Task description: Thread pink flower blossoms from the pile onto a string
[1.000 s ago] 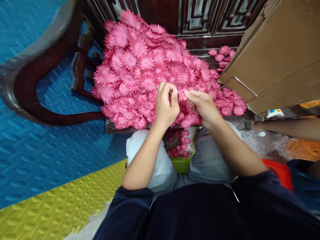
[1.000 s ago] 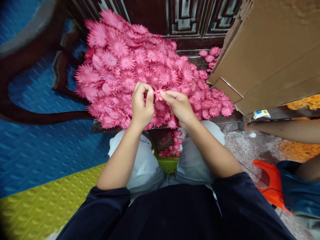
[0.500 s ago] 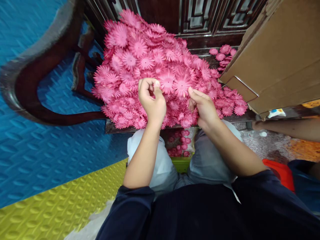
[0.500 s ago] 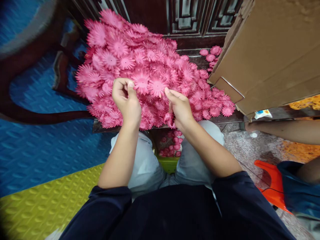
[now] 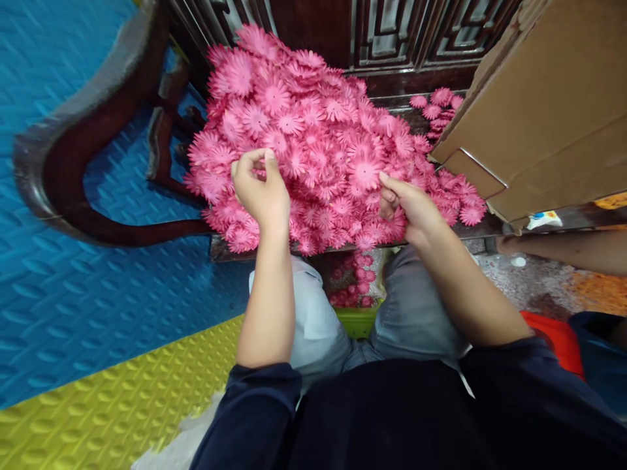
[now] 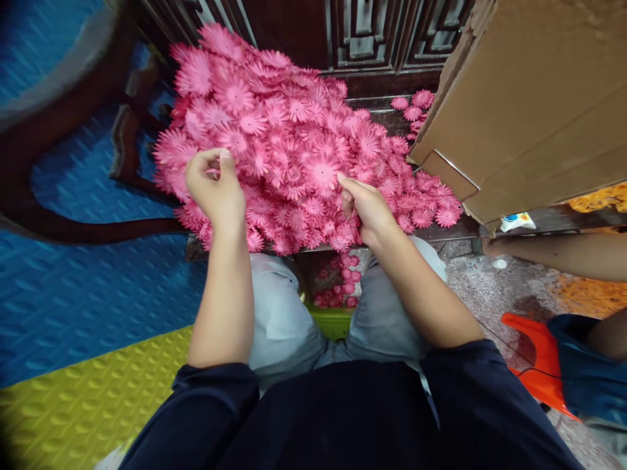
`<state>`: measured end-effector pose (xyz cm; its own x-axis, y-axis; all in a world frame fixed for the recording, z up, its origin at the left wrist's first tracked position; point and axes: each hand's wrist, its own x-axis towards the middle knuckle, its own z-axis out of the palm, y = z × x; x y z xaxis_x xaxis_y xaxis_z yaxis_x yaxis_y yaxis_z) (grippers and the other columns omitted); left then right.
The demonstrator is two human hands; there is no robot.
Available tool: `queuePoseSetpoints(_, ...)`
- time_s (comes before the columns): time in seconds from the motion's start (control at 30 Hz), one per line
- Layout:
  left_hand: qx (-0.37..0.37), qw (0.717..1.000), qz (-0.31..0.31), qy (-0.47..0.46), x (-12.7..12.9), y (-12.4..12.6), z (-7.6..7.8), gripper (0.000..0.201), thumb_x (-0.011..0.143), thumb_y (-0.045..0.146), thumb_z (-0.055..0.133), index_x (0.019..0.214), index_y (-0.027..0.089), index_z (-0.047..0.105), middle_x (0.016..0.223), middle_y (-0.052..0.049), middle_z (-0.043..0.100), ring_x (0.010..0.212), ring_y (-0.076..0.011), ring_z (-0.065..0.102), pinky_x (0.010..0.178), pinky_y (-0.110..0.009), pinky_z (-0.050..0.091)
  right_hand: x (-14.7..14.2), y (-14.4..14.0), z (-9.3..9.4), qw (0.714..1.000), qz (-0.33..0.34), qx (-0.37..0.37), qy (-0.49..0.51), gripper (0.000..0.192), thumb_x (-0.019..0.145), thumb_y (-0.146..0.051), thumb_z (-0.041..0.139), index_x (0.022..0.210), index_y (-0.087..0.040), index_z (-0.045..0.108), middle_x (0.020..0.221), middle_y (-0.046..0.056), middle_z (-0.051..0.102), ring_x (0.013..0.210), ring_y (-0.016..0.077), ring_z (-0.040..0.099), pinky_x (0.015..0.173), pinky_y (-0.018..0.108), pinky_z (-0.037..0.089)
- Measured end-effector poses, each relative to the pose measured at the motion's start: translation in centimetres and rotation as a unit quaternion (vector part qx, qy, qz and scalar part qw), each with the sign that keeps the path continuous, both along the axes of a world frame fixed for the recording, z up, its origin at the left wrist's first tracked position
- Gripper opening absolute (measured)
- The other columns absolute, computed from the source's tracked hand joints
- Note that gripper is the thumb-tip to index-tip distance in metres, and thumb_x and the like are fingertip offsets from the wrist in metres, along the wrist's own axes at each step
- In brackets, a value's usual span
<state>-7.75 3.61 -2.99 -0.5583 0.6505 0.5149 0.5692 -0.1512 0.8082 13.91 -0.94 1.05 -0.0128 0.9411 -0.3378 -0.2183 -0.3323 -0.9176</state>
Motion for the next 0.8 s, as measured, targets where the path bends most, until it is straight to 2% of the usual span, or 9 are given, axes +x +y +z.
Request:
queuePoseSetpoints(0.13,-0.006,0.999,-0.021,-0.044,0.4,0.0,-0.6,0.015,0.083,0.033,0.059,0.093,0.021,0.057,0.084,-0.002,0.059,0.083,-0.0153,0.059,0.079,-0.03,0.046,-0.3,0.0,-0.2,1.0,0.004,0.016,0.0,0.044,0.068,-0.047,0.07,0.054,-0.02,0.038,0.048,-0.007,0.033,0.042,0.0048,0.028,0.044,0.024,0.023)
queuePoseSetpoints(0.2,-0.008,0.997,-0.013,-0.07,0.4,0.2,-0.9,0.028,0.081,0.03,0.062,0.106,0.022,0.051,0.088,-0.002,0.058,0.089,-0.0157,0.059,0.084,-0.03,0.046,-0.4,0.1,-0.2,1.0,0.004,0.012,0.006,0.042,0.068,-0.044,0.069,0.053,-0.02,0.039,0.047,-0.007,0.034,0.042,0.0047,0.029,0.044,0.024,0.023)
queuePoseSetpoints(0.3,-0.018,0.995,0.003,-0.097,0.3,0.3,-1.1,0.053,0.08,0.026,0.063,0.126,0.025,0.035,0.092,-0.001,0.055,0.095,-0.0158,0.06,0.088,-0.029,0.045,-0.6,0.0,0.0,1.0,0.02,-0.005,0.008,0.039,0.07,-0.04,0.067,0.053,-0.019,0.039,0.046,-0.007,0.035,0.043,0.0049,0.029,0.044,0.023,0.024)
queuePoseSetpoints(0.4,-0.038,0.991,0.017,-0.13,0.2,0.5,-1.0,0.062,0.081,0.02,0.062,0.132,0.024,0.027,0.088,0.0,0.053,0.091,-0.0136,0.059,0.087,-0.027,0.044,-0.8,-0.1,0.2,1.0,0.028,-0.006,-0.008,0.035,0.072,-0.036,0.066,0.053,-0.019,0.041,0.046,-0.007,0.036,0.043,0.0047,0.029,0.044,0.023,0.025)
queuePoseSetpoints(0.5,-0.052,0.987,0.022,-0.151,0.1,0.6,-0.6,0.057,0.08,0.017,0.062,0.129,0.021,0.033,0.08,0.003,0.05,0.085,-0.011,0.057,0.086,-0.026,0.044,-0.8,-0.2,0.3,1.0,0.025,-0.003,-0.011,0.033,0.071,-0.034,0.066,0.053,-0.019,0.043,0.047,-0.007,0.036,0.043,0.0044,0.029,0.043,0.023,0.024)
queuePoseSetpoints(0.63,-0.02,0.99,0.009,-0.136,0.6,0.2,0.1,0.046,0.079,0.01,0.06,0.12,0.019,0.042,0.08,0.002,0.05,0.082,-0.0111,0.055,0.084,-0.026,0.043,-0.7,0.0,-0.1,1.0,0.025,0.009,-0.004,0.029,0.07,-0.032,0.068,0.056,-0.018,0.047,0.047,-0.008,0.037,0.042,0.004,0.03,0.043,0.023,0.023)
queuePoseSetpoints(0.7,0.002,0.995,-0.022,-0.099,1.4,-0.6,0.7,0.033,0.081,0.015,0.059,0.111,0.02,0.048,0.084,0.0,0.052,0.082,-0.0122,0.055,0.083,-0.027,0.043,-0.7,0.1,-0.2,0.999,0.027,0.017,-0.001,0.029,0.069,-0.032,0.069,0.056,-0.018,0.047,0.046,-0.008,0.038,0.041,0.0036,0.031,0.043,0.023,0.022)
queuePoseSetpoints(0.8,0.022,0.994,-0.1,-0.024,3.5,-2.4,1.7,0.014,0.086,0.027,0.054,0.099,0.021,0.055,0.085,-0.001,0.055,0.082,-0.0138,0.055,0.081,-0.029,0.042,-0.8,0.1,-0.3,1.0,0.027,0.015,-0.003,0.029,0.069,-0.032,0.07,0.056,-0.018,0.048,0.045,-0.008,0.04,0.04,0.0033,0.031,0.042,0.022,0.02)
